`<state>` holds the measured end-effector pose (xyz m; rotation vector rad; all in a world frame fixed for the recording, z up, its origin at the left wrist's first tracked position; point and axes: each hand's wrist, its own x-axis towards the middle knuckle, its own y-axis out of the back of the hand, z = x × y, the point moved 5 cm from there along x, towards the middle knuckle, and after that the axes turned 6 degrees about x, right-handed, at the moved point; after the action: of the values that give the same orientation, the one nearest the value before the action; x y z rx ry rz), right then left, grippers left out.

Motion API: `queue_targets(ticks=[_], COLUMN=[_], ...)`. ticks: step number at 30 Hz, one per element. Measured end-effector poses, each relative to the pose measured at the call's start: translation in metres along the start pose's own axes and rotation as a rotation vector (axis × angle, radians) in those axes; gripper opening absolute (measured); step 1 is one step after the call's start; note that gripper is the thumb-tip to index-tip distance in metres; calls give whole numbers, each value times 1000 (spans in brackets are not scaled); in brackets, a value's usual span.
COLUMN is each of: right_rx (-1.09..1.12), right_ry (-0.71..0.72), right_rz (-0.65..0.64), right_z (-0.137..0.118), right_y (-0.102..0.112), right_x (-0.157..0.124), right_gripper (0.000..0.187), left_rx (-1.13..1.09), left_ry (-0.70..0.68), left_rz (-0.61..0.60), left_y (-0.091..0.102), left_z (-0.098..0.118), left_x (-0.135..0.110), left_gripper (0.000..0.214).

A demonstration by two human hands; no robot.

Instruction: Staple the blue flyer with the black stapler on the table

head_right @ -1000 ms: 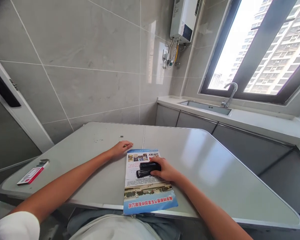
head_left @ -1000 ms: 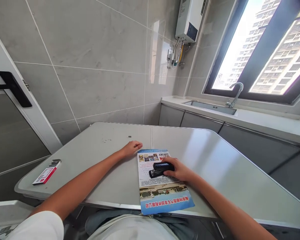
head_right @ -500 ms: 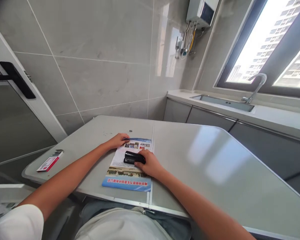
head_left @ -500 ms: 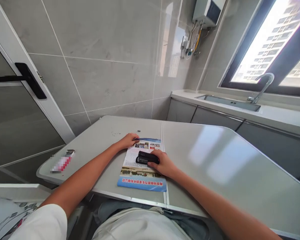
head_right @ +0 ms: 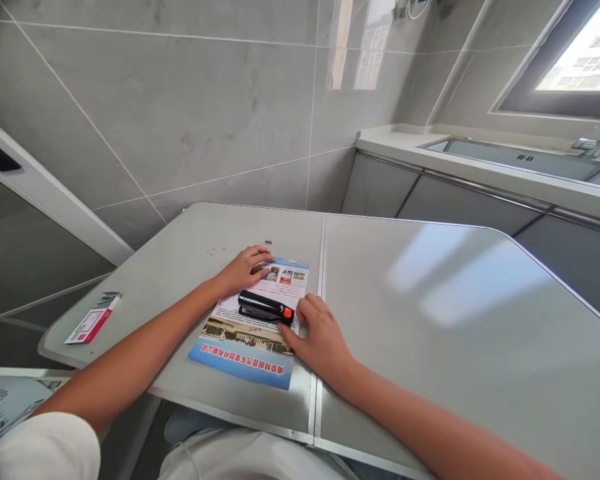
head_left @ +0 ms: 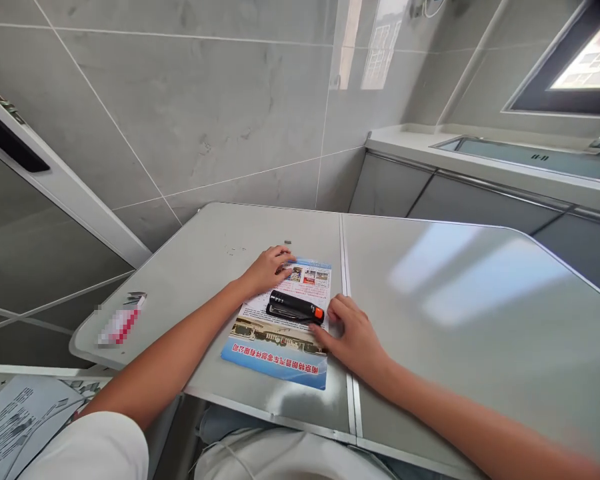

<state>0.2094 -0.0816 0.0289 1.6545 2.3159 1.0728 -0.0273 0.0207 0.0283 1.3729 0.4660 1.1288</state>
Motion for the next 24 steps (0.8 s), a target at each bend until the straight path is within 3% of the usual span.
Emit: queue_targets(ticks=[3, 8, 11, 20, 24], right_rx=[32, 83, 44, -111, -148], right_ry=[-29, 4, 76, 355, 408], right_rz=[22, 26, 14, -44, -106], right_z=[5, 5, 2, -4, -8], right_y=[6, 7, 9, 14, 16], right_x=[-2, -1, -3, -4, 1], right_gripper=[35, 15, 6, 9, 8], left_rx=[55, 128, 120, 28, -93], left_ry=[13, 64, 96, 244, 324], left_rz=[-56, -60, -63, -41, -63], left_y=[-5, -1, 2, 4, 6], left_z=[2, 8, 9, 3, 0], left_x=[-1, -2, -3, -9, -9], left_gripper=[29, 25, 23, 19, 19])
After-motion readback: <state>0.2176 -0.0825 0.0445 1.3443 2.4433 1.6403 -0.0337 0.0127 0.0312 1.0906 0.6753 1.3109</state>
